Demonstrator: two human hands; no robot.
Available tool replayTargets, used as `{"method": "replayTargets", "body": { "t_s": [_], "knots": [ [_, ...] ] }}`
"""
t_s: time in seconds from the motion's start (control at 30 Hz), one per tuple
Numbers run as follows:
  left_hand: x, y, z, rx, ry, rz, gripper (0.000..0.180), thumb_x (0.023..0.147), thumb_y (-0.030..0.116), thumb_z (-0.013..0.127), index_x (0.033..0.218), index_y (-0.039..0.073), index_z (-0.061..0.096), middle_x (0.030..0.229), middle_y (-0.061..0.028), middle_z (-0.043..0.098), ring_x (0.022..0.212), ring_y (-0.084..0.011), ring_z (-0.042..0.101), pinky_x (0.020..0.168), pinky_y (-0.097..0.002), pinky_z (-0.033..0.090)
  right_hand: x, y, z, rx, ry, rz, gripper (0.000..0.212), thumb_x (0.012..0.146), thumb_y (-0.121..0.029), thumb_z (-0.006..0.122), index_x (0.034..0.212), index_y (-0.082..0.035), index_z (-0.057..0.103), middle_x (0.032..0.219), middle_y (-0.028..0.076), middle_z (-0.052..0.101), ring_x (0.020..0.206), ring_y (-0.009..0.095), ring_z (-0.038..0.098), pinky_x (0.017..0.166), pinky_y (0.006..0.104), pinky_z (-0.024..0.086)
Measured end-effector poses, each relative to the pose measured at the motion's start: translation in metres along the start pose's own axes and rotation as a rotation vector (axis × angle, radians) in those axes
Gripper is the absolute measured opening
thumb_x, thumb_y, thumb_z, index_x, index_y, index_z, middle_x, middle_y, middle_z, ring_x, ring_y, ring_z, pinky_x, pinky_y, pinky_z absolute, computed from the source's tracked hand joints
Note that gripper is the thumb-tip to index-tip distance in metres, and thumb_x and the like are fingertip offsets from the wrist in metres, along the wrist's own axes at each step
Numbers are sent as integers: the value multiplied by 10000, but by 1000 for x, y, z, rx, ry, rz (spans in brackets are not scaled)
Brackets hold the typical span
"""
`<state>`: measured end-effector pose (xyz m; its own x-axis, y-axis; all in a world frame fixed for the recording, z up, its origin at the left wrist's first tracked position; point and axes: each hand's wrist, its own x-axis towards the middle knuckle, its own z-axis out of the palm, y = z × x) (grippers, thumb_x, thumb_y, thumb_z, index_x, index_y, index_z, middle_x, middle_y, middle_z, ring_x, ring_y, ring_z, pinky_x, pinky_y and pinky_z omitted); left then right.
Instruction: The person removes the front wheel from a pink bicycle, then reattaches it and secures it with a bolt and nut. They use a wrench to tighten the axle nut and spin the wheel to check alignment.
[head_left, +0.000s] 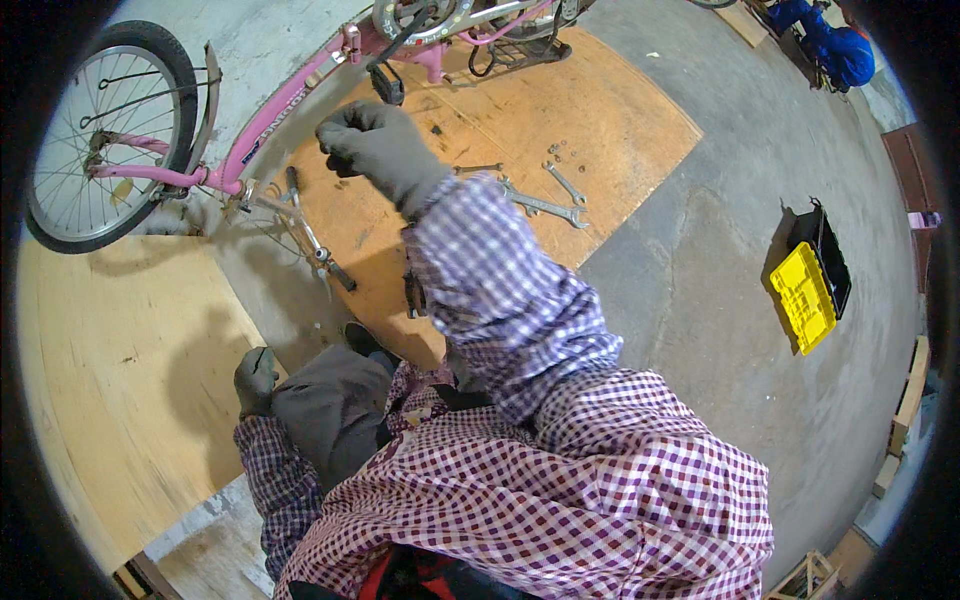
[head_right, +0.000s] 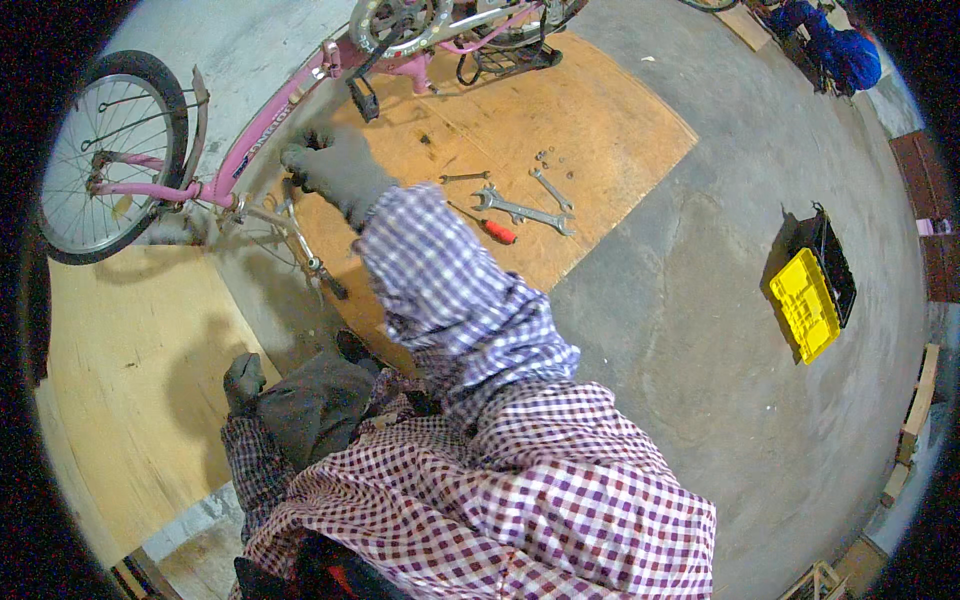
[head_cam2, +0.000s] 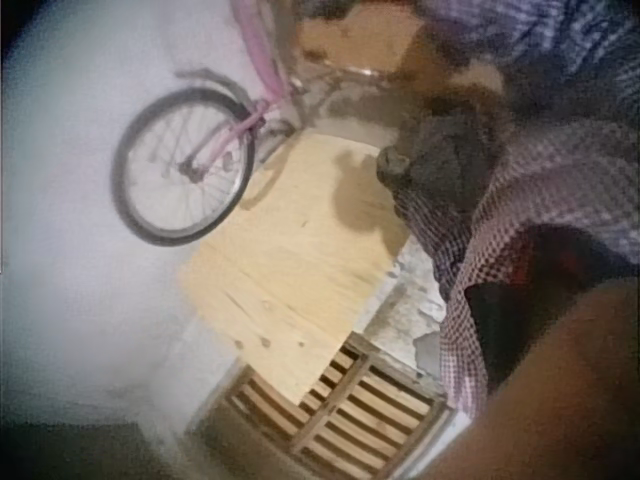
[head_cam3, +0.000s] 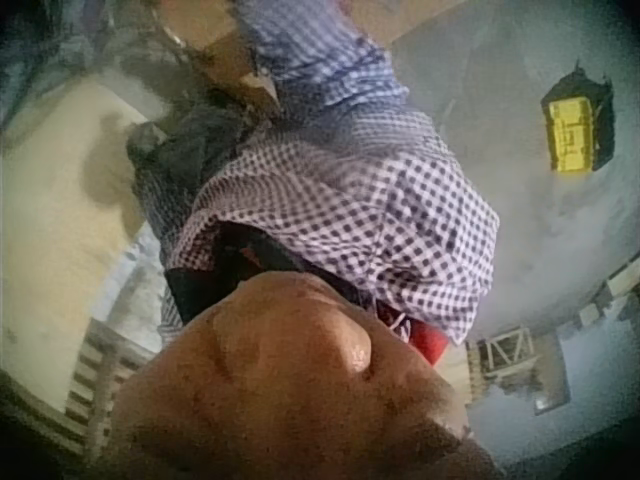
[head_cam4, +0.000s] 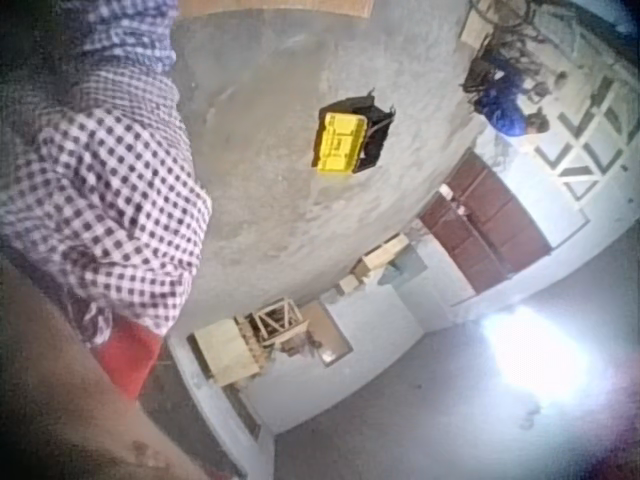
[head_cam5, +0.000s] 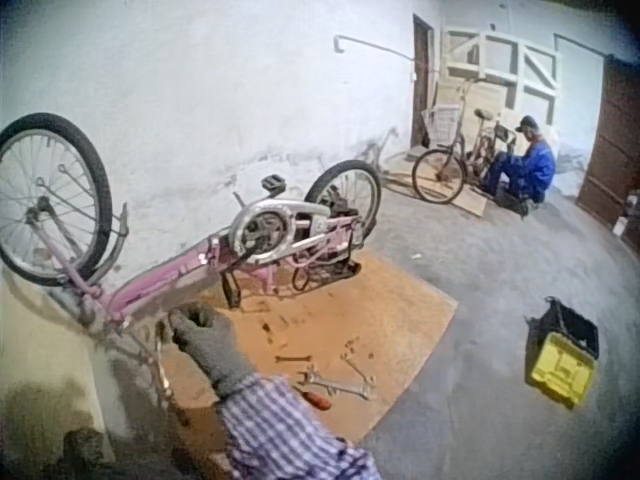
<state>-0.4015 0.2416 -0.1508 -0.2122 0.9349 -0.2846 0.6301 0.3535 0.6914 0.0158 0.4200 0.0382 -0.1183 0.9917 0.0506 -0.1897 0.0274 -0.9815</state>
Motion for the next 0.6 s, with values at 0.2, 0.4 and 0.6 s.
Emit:
{"method": "replayTargets", "body": {
  "t_s": [0.2, 0.4, 0.6],
  "knots": [
    [-13, 31, 0, -104, 4, 60, 317, 932, 282, 673, 1072, 0, 705, 892, -99, 723, 661, -173, 652, 634, -348, 523, -51, 10, -132, -230, 221, -2, 296, 884, -270, 735, 999, 2, 712, 830, 58, 696, 708, 134, 635, 643, 298, 532],
    [-39, 51, -14, -99, 12, -42, 320, 941, 276, 672, 1081, -10, 705, 901, -97, 716, 703, -161, 606, 660, -343, 503, -111, 73, -261, -499, 696, 353, 292, 880, -285, 741, 1013, -25, 737, 820, 60, 722, 696, 141, 660, 623, 293, 517],
    [-67, 85, -49, 145, -7, -36, 319, 921, 243, 677, 1105, -15, 717, 1064, -163, 746, 980, -266, 696, 870, -388, 539, -123, 55, -331, -779, 1037, 402, 377, 889, -356, 708, 1087, -36, 713, 882, 133, 740, 817, 258, 716, 764, 381, 538]
  ]
}}
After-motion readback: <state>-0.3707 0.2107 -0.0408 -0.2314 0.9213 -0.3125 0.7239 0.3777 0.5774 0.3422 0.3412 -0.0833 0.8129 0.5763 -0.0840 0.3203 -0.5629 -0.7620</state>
